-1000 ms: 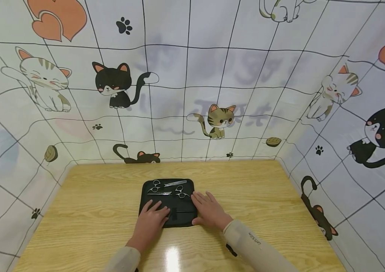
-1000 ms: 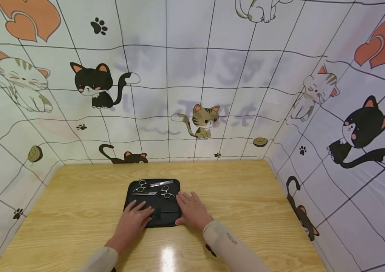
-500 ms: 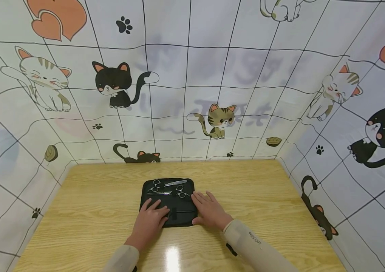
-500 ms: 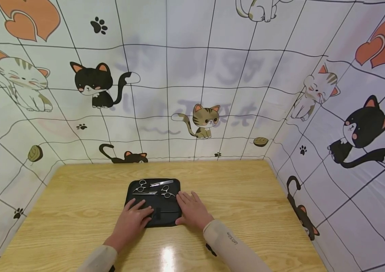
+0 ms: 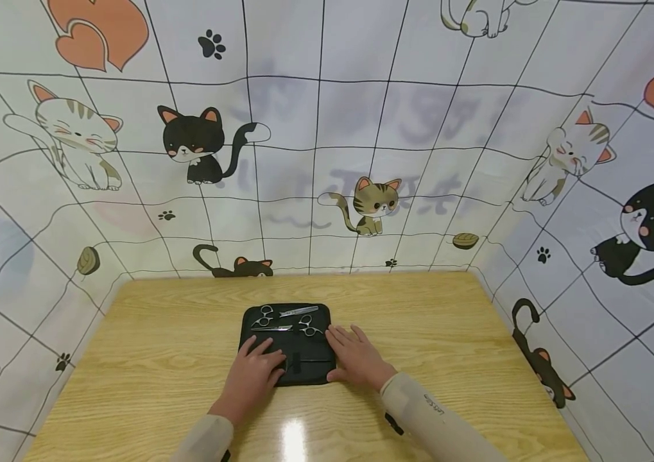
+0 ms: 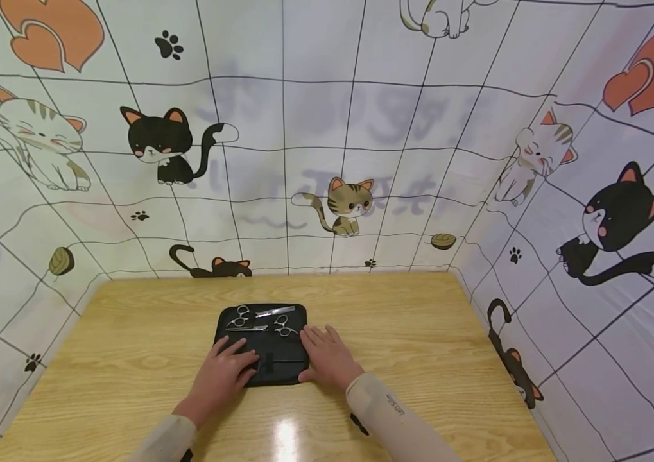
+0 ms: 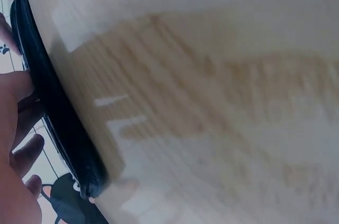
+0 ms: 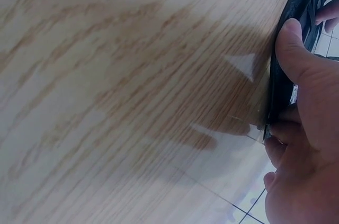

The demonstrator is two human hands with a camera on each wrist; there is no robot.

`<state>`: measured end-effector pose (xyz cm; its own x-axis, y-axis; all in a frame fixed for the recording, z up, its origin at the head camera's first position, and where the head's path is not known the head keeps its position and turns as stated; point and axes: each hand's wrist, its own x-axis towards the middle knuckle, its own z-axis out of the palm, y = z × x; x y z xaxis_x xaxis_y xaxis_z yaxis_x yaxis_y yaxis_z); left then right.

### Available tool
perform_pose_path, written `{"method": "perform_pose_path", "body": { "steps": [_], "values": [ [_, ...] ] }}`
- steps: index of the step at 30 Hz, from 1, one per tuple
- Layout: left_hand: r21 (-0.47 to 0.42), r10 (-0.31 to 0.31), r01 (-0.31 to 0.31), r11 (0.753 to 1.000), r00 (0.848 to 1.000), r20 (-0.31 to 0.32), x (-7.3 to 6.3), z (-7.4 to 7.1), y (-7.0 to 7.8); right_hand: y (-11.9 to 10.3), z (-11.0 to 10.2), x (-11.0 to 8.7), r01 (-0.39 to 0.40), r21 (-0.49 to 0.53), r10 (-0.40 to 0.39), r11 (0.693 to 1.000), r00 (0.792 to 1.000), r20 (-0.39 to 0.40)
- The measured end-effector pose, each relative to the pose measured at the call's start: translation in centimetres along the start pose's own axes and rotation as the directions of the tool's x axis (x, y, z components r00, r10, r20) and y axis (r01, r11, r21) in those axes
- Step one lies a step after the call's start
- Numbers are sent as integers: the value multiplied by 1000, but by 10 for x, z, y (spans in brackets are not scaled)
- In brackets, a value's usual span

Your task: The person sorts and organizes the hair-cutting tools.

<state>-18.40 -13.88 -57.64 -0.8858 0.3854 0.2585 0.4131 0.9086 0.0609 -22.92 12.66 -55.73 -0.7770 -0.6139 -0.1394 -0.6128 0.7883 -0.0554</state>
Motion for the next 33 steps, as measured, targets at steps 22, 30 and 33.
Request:
{"method": "perform_pose_path", "body": {
  "steps": [22,30,33],
  "values": [
    [10,-59,58,998,998,25,-11,-15,-32,2,2,2,-10,-17,10,1000,1000,-3],
    [-9,-87,87,996,996,-9,-14,-20,-44,3,1,1,-3,-10,3,1000,1000,-18],
    [-8,-102,102,995,995,1,-16,-22,-48,3,0,0,-2,-5,2,1000,1000,-20]
  ]
}}
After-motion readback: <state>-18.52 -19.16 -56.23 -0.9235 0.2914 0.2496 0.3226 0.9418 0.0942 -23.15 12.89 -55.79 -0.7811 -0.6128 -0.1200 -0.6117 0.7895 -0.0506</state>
